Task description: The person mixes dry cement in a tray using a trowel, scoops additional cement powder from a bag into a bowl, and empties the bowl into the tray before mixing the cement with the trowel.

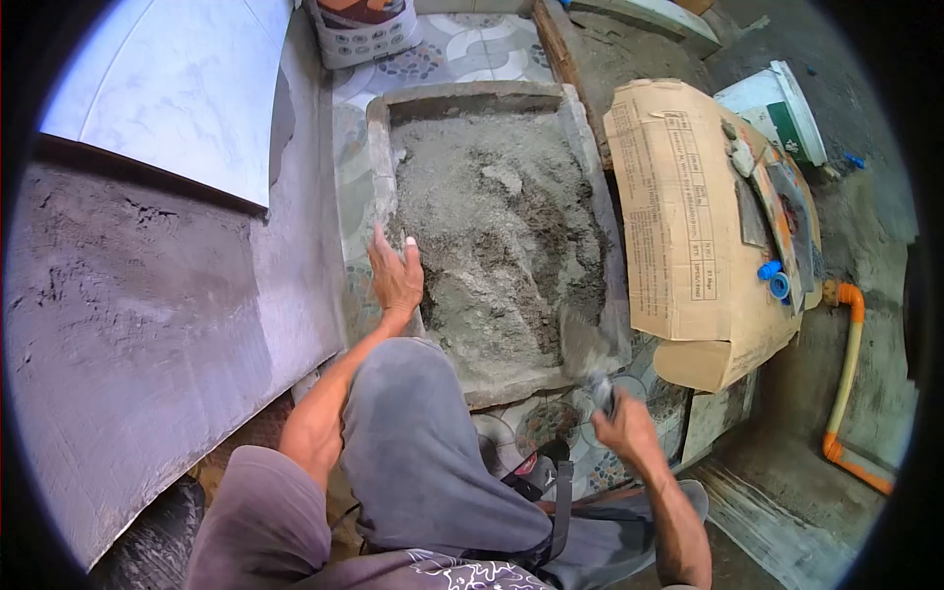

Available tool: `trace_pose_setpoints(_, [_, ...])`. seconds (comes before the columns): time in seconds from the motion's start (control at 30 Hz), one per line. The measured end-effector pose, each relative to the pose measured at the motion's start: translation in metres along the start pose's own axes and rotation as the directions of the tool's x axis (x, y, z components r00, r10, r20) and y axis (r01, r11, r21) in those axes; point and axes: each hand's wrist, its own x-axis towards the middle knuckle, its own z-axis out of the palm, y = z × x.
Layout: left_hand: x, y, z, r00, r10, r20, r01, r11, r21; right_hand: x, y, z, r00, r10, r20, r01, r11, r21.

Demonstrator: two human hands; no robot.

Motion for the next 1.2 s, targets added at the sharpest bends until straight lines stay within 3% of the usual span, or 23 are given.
trace_pose_setpoints(0.03, [0.001,-0.002,0.002,1.000,0.005,-0.016,-0.004,1.000,0.010,0.002,0.012,0.021,0.996,0.048,0.074,-0.045,0.998,-0.045])
trace_pose_setpoints(0.13, [0.000,-0.003,0.008,1.000,0.010,-0.024,-0.010,0.999,0.034,0.033,-0.017,0.058,0.995,0.022,0.095,-0.035,0.990,0.137])
trace_pose_setpoints(0.3, [0.001,0.001,0.005,0.999,0.042,-0.028,-0.040,0.998,0.056,0.120,-0.086,0.098,0.985,-0.127,-0.119,0.160,0.928,0.337])
trace_pose_setpoints(0.4, [-0.001,-0.003,0.005,0.998,0.058,-0.028,-0.056,0.997,0.051,0.132,-0.106,0.085,0.996,-0.088,0.024,0.057,0.808,0.586])
trace_pose_setpoints(0.5, [0.000,-0.003,0.007,0.998,0.060,-0.016,-0.059,0.998,0.030,0.156,-0.132,0.070,0.988,-0.149,0.033,0.075,0.661,0.747])
trace_pose_setpoints(0.6, [0.001,0.000,0.004,1.000,0.010,-0.007,-0.010,0.998,0.055,0.175,-0.156,0.048,0.987,-0.154,0.035,0.065,0.595,0.801])
trace_pose_setpoints(0.7, [0.003,-0.004,0.007,0.999,0.026,-0.027,-0.025,0.998,0.057,0.162,-0.170,0.006,0.984,-0.145,0.106,0.009,0.628,0.779])
trace_pose_setpoints(0.83, [0.003,-0.003,0.007,0.998,0.038,-0.040,-0.036,0.998,0.056,0.145,-0.150,-0.032,0.988,-0.142,0.058,0.099,0.877,0.471])
trace_pose_setpoints(0.9, [0.001,-0.008,0.010,0.996,0.066,-0.061,-0.063,0.997,0.046,0.131,-0.147,-0.062,0.972,-0.220,-0.085,0.234,0.946,0.223])
trace_pose_setpoints(0.93, [0.000,-0.010,0.011,0.994,0.087,-0.070,-0.084,0.995,0.048,0.122,-0.154,-0.079,0.943,-0.283,-0.175,0.280,0.959,-0.040])
trace_pose_setpoints(0.97, [0.002,-0.011,0.013,0.990,0.113,-0.083,-0.109,0.993,0.050,0.121,-0.160,-0.090,0.955,-0.252,-0.153,0.240,0.966,-0.095])
trace_pose_setpoints(1.03, [0.003,-0.006,0.010,0.993,0.084,-0.080,-0.079,0.995,0.067,0.128,-0.166,-0.106,0.920,-0.351,-0.174,0.269,0.889,-0.372])
trace_pose_setpoints(1.13, [0.002,0.001,0.006,0.997,0.041,-0.072,-0.035,0.996,0.084,0.165,-0.167,-0.090,0.858,-0.454,-0.241,0.276,0.803,-0.529])
trace_pose_setpoints(1.2, [0.001,0.000,0.008,0.996,0.044,-0.074,-0.038,0.997,0.071,0.184,-0.172,-0.042,0.781,-0.510,-0.360,0.128,0.695,-0.707])
